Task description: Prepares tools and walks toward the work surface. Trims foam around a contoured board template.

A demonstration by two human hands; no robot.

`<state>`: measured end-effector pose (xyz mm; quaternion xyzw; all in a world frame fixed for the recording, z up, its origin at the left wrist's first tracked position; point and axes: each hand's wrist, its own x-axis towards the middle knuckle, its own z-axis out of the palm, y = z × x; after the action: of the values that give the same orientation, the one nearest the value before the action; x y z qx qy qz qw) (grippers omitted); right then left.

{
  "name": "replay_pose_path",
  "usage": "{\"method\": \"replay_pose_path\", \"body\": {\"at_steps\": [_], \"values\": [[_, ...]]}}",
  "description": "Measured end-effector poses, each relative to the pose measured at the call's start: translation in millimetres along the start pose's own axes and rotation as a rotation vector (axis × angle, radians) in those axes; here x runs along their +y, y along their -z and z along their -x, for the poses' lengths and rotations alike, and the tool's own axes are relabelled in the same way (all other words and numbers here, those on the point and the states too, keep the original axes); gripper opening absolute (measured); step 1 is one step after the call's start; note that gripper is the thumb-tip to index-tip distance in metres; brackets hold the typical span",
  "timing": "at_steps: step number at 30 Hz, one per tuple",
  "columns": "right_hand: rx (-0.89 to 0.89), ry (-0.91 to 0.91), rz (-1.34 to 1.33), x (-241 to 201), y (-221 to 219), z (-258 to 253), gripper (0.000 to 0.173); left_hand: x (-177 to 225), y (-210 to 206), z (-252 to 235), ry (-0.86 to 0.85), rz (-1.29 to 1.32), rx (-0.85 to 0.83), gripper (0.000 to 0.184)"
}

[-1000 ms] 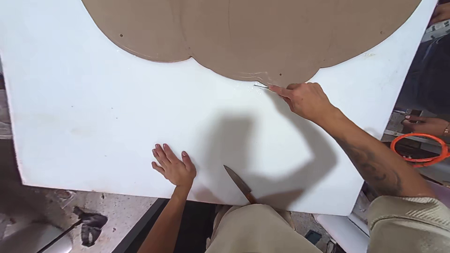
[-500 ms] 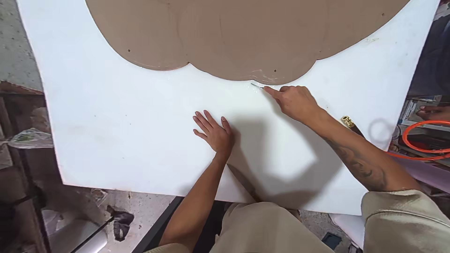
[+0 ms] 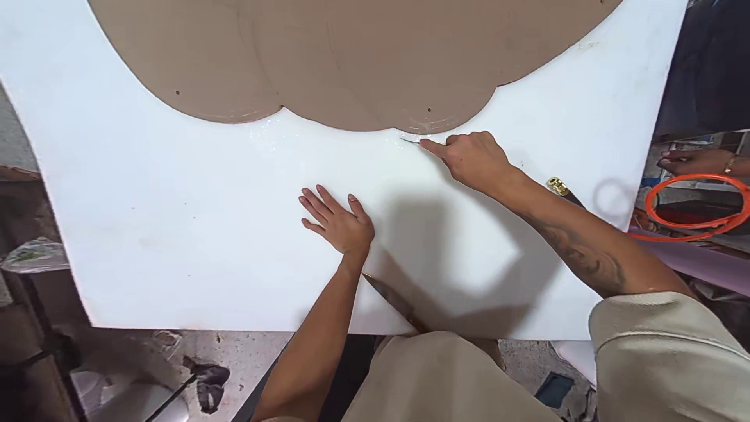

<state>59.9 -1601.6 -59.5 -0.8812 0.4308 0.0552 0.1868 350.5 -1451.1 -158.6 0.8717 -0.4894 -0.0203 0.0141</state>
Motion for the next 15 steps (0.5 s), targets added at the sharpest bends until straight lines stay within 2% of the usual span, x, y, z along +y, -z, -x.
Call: {"method": "replay_pose_path", "body": {"at_steps": [10, 15], "values": [[0.011, 0.098, 0.011, 54, 3, 13, 0.048, 0, -1, -3, 0.006, -0.031, 0.005, 0.081], [-0.003, 0.131, 0.001, 67, 5, 19, 0.045, 0, 0, -1, 0.005, -0.042, 0.001, 0.080]]}}
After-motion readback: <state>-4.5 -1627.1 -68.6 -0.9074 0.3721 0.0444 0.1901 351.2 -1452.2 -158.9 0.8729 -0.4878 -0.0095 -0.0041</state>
